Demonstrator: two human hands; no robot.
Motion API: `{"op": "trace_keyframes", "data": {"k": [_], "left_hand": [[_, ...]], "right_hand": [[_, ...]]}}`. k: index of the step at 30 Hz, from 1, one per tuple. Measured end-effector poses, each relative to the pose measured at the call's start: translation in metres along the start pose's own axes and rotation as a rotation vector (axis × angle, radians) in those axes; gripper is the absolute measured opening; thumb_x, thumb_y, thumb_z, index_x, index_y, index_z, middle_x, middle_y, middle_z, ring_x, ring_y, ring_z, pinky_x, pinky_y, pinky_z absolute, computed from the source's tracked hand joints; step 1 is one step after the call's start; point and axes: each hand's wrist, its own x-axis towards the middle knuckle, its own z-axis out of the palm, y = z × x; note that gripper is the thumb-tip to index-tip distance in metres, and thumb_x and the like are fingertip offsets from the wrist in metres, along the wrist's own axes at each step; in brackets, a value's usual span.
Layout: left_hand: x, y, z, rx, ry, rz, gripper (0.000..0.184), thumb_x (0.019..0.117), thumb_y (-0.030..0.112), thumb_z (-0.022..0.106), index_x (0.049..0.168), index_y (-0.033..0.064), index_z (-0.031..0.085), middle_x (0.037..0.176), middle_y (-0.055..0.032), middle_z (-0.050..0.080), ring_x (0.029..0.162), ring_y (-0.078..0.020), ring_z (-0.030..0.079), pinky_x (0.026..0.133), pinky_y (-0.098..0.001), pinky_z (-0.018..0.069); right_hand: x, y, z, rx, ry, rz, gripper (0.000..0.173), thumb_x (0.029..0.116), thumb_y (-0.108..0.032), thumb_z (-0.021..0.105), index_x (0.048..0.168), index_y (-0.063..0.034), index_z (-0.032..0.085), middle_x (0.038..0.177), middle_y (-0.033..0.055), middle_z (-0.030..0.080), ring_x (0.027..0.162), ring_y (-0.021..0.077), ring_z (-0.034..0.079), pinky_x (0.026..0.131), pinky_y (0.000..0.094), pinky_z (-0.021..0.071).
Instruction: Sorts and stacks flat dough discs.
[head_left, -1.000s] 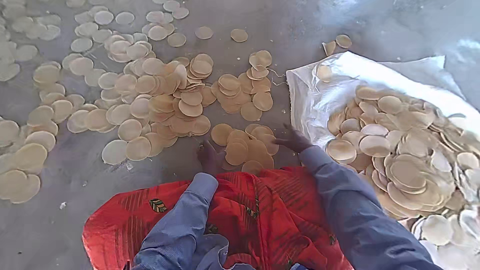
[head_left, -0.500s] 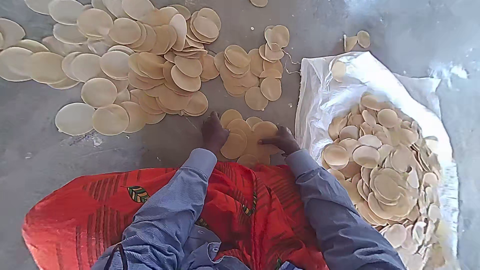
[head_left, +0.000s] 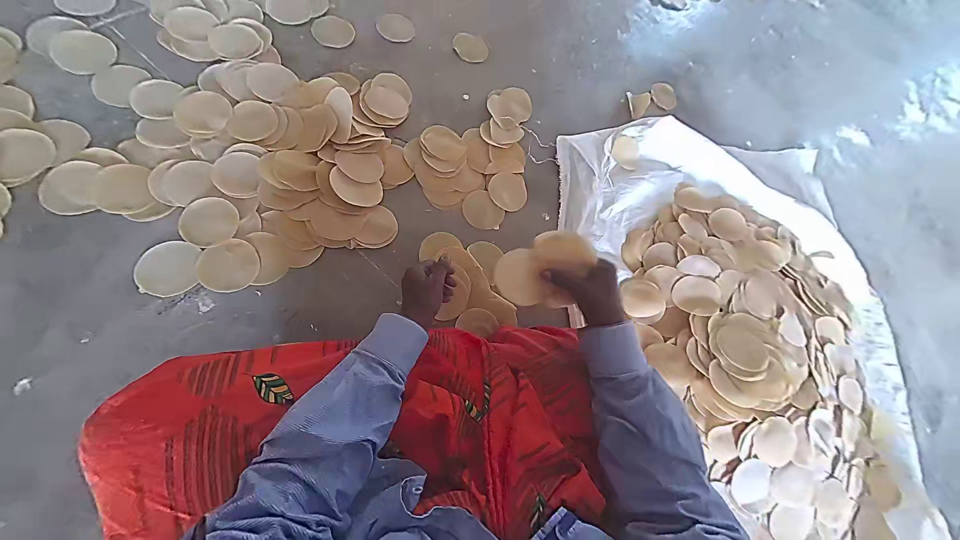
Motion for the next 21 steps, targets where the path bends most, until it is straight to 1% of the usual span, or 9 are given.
{"op": "trace_keyframes", "data": {"k": [4,7,9,12,14,16,18,19,21], "left_hand": [[-0.025,0.019,-0.034,0.13,0.072,0.052,0.03,0.1061,0.016,0.058,0.126,-0.0062,0.062,0.108,-0.0209,0.071,0.086,-0.0249,0.071,0.082,-0.043,0.0597],[-0.051,0.051,-0.078,0.11,0.167,0.151,0.028,0.1047,0.014,0.059,0.127,-0.0038,0.06,0.105,-0.0167,0.07,0.082,-0.0196,0.071,0.077,-0.0372,0.0611],[-0.066,0.062,-0.103,0.155,0.231,0.207,0.023,0.1029,0.013,0.062,0.122,-0.0014,0.062,0.1,-0.0115,0.069,0.077,-0.0137,0.069,0.072,-0.0319,0.0602],[-0.066,0.057,-0.12,0.245,0.242,0.133,0.021,0.1023,0.011,0.063,0.119,-0.0007,0.063,0.1,-0.0122,0.068,0.076,-0.0138,0.067,0.072,-0.0322,0.0589],[-0.05,0.039,-0.115,0.25,0.195,-0.057,0.026,0.1043,0.013,0.061,0.125,-0.0021,0.06,0.106,-0.017,0.067,0.08,-0.0198,0.067,0.076,-0.0387,0.0583],[-0.031,0.024,-0.103,0.227,0.151,-0.224,0.031,0.1047,0.016,0.061,0.129,-0.0017,0.058,0.113,-0.0196,0.067,0.086,-0.0242,0.067,0.08,-0.0426,0.0576],[-0.019,0.016,-0.091,0.292,0.105,-0.174,0.031,0.1044,0.017,0.062,0.128,-0.0029,0.059,0.112,-0.0205,0.068,0.086,-0.026,0.069,0.081,-0.0441,0.0584],[-0.013,0.013,-0.087,0.37,0.088,-0.103,0.031,0.1034,0.017,0.064,0.127,-0.0033,0.06,0.112,-0.0217,0.069,0.089,-0.0291,0.072,0.084,-0.0475,0.0597],[-0.008,0.009,-0.085,0.51,0.056,-0.018,0.034,0.1009,0.017,0.066,0.128,-0.0032,0.062,0.115,-0.0227,0.07,0.099,-0.0355,0.072,0.092,-0.0556,0.0568]], "right_hand": [[0.023,0.034,-0.121,0.077,0.37,-0.066,0.07,0.0755,-0.01,0.089,0.134,0.0033,0.053,0.119,0.0122,0.069,0.106,0.0167,0.069,0.095,0.0396,0.0593],[0.029,0.095,-0.22,0.36,0.637,0.005,0.051,0.0972,-0.018,0.07,0.141,-0.0024,0.049,0.128,0.009,0.064,0.115,0.0167,0.064,0.099,0.0371,0.0558],[0.022,0.107,-0.243,0.592,0.733,0.213,0.052,0.1032,-0.027,0.063,0.146,-0.0065,0.043,0.133,0.0134,0.06,0.118,0.0234,0.066,0.096,0.0396,0.0594],[0.009,0.071,-0.175,0.416,0.38,0.362,0.041,0.1078,-0.027,0.052,0.141,-0.0027,0.049,0.125,0.0105,0.066,0.106,0.0168,0.069,0.089,0.0312,0.0581],[0.016,0.05,-0.096,0.205,0.002,0.294,0.035,0.1049,-0.019,0.057,0.134,-0.0004,0.057,0.116,0.0095,0.07,0.096,0.0144,0.071,0.085,0.0317,0.0595],[0.023,0.033,-0.011,-0.027,-0.288,0.192,0.037,0.1,-0.018,0.067,0.132,0.001,0.062,0.116,0.0142,0.072,0.098,0.0201,0.072,0.088,0.0386,0.0598],[0.034,0.027,0.055,-0.373,-0.425,0.045,0.046,0.0952,-0.023,0.075,0.134,-0.0008,0.062,0.12,0.0173,0.072,0.11,0.0296,0.07,0.099,0.0511,0.0539],[0.04,0.032,0.08,-0.495,-0.443,-0.014,0.051,0.0929,-0.026,0.077,0.134,-0.0008,0.061,0.118,0.019,0.071,0.112,0.0351,0.068,0.1,0.0579,0.0515],[0.048,0.043,0.111,-0.572,-0.422,-0.042,0.044,0.0899,-0.027,0.079,0.124,-0.0017,0.066,0.108,0.0181,0.073,0.106,0.0365,0.069,0.097,0.0607,0.0514]]}}
